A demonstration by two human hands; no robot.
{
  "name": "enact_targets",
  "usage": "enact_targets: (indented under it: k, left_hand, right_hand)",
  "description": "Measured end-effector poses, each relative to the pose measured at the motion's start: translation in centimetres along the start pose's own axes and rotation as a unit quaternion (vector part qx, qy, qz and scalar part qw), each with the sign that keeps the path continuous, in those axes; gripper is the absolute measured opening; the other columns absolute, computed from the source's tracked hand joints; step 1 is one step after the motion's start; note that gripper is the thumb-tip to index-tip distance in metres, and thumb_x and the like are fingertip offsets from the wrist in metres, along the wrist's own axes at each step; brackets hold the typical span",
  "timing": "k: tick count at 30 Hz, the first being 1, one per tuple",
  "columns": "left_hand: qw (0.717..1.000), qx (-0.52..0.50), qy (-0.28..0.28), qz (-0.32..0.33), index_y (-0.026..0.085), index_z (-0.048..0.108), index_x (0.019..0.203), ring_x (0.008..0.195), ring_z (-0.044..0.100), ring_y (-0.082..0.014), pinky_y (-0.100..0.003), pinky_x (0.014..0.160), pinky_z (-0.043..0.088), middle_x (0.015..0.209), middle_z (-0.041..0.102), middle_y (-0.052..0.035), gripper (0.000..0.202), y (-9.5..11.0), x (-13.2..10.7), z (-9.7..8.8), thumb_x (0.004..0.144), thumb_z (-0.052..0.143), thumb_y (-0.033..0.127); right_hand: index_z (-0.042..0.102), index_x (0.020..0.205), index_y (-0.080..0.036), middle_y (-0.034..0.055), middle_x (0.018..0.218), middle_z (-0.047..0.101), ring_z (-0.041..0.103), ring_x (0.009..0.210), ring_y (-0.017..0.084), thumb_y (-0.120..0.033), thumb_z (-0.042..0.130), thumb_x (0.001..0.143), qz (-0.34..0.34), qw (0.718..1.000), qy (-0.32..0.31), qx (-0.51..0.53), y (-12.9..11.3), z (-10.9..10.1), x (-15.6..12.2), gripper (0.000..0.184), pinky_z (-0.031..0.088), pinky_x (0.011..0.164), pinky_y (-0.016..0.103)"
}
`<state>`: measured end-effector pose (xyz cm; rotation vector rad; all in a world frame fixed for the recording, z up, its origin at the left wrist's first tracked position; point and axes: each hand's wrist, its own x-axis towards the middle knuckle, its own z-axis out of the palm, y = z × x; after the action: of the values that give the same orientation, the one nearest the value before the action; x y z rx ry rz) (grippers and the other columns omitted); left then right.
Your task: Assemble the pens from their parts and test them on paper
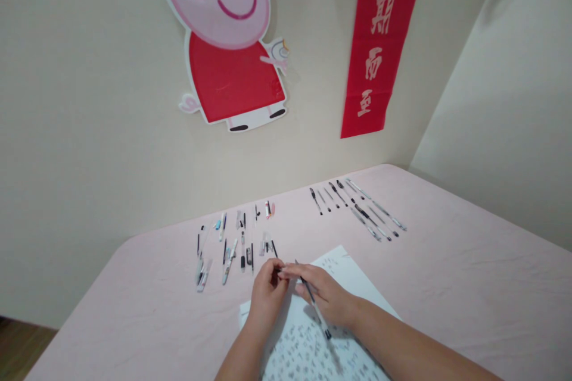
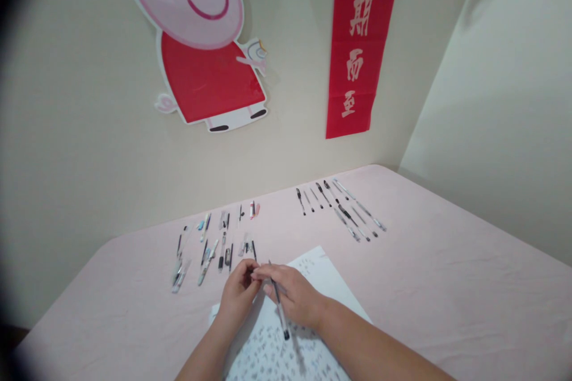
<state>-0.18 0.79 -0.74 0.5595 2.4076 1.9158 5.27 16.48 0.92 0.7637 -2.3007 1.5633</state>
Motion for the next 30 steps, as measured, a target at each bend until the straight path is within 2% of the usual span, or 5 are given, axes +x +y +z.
enact_targets:
  k: [7, 12, 17, 23, 30]
  left_hand:
    - [0.999, 0.044, -0.009, 0.028, 0.019, 0.061, 0.078, 0.071, 0.057, -0.0165, -0.028, 0.064, 0.046, 0.075, 0.061, -0.0015, 0.014, -0.2, -0.1, -0.1, 0.069, 0.053, 0.012]
    - [0.999, -0.026, -0.021, -0.026, 0.018, 0.059, 0.082, 0.075, 0.062, -0.0169, -0.028, 0.067, 0.049, 0.081, 0.067, -0.0042, 0.009, -0.4, -0.1, 0.0, 0.074, 0.058, 0.023]
    - [0.998, -0.025, -0.039, -0.041, 0.018, 0.061, 0.084, 0.073, 0.064, -0.0162, -0.028, 0.066, 0.05, 0.081, 0.069, -0.0046, 0.009, -0.8, -0.2, 0.0, 0.076, 0.058, 0.023]
    - [0.999, 0.031, -0.033, -0.018, 0.017, 0.066, 0.076, 0.07, 0.063, -0.0178, -0.029, 0.064, 0.049, 0.073, 0.067, -0.0037, 0.009, -0.3, 0.0, -0.2, 0.072, 0.061, 0.023]
    - [0.995, 0.081, -0.028, 0.046, 0.02, 0.074, 0.079, 0.067, 0.059, -0.0161, -0.027, 0.058, 0.046, 0.074, 0.062, -0.0046, 0.017, -0.3, 0.3, -0.5, 0.073, 0.059, 0.022]
  right_hand:
    - [0.058, 0.123, -0.024, 0.0087, 0.125, 0.06, 0.056, 0.115, 0.02, -0.039, 0.038, 0.095, 0.027, 0.999, 0.027, 0.024, -1.3, -0.2, 0.2, 0.037, 0.044, 0.099, 0.038]
    - [0.062, 0.118, -0.025, 0.008, 0.117, 0.064, 0.058, 0.11, 0.022, -0.045, 0.036, 0.095, 0.042, 0.993, 0.102, -0.041, -0.6, -0.2, -0.3, 0.039, 0.045, 0.097, 0.041]
    - [0.064, 0.108, -0.023, 0.0061, 0.089, 0.068, 0.061, 0.087, 0.02, -0.037, 0.038, 0.095, 0.027, 0.984, 0.142, -0.1, 0.3, -0.4, -0.3, 0.032, 0.048, 0.083, 0.038]
    - [0.06, 0.089, -0.02, 0.0051, 0.082, 0.062, 0.058, 0.08, 0.019, -0.029, 0.047, 0.09, 0.062, 0.974, 0.182, -0.119, 0.3, -0.2, -0.2, 0.016, 0.047, 0.074, 0.031]
    - [0.059, 0.083, -0.019, 0.004, 0.077, 0.061, 0.057, 0.076, 0.018, -0.029, 0.049, 0.09, 0.048, 0.976, 0.176, -0.119, 0.3, -0.2, -0.3, 0.016, 0.045, 0.071, 0.03]
